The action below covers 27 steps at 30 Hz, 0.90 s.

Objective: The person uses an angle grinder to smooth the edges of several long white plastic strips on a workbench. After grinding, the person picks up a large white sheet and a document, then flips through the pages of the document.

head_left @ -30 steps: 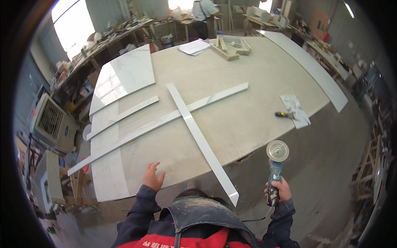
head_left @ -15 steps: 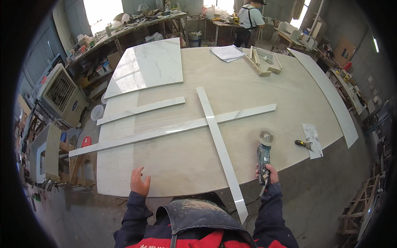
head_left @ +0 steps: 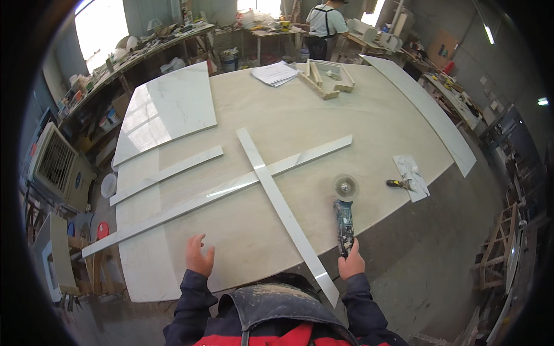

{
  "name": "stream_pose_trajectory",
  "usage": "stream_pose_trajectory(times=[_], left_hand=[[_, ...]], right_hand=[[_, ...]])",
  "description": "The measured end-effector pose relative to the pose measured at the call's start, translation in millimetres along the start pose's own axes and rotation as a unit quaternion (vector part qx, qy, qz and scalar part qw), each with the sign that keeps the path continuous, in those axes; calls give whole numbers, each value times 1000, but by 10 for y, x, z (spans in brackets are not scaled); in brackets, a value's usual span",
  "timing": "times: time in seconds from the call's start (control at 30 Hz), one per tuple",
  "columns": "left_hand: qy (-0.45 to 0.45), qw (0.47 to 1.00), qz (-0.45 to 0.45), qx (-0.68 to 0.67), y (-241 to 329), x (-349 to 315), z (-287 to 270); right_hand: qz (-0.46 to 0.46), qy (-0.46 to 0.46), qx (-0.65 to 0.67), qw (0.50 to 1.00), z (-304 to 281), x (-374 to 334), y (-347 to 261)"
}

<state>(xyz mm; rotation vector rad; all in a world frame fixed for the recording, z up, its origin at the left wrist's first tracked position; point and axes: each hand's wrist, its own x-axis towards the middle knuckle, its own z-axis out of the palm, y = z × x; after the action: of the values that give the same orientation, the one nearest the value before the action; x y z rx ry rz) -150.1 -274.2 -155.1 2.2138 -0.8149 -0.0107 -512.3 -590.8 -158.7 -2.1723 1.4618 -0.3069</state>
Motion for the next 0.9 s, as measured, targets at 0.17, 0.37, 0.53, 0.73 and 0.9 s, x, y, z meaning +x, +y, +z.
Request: stream_pose_trajectory(times=[0.17,0.37,0.53,0.73,0.9], left_hand=[[-4,999,24,-25,153,96,13],[4,1000,17,-21,9,-41,-57],[4,999,-6,-33,-200,-153,-49],[5,999,-6,-51,-243,-101,-32],[2,999,18,-45,-300,-2,-59]], right_hand=[[8,-1,-20,1000,90,23,33],[-115,175,-51,977,11,-146,-76],[-150,79,23,985,-61,-636,-322],[-62,-70,8,996,199,-779,-372],[-14,-124,-34,992,344,-619,-338]])
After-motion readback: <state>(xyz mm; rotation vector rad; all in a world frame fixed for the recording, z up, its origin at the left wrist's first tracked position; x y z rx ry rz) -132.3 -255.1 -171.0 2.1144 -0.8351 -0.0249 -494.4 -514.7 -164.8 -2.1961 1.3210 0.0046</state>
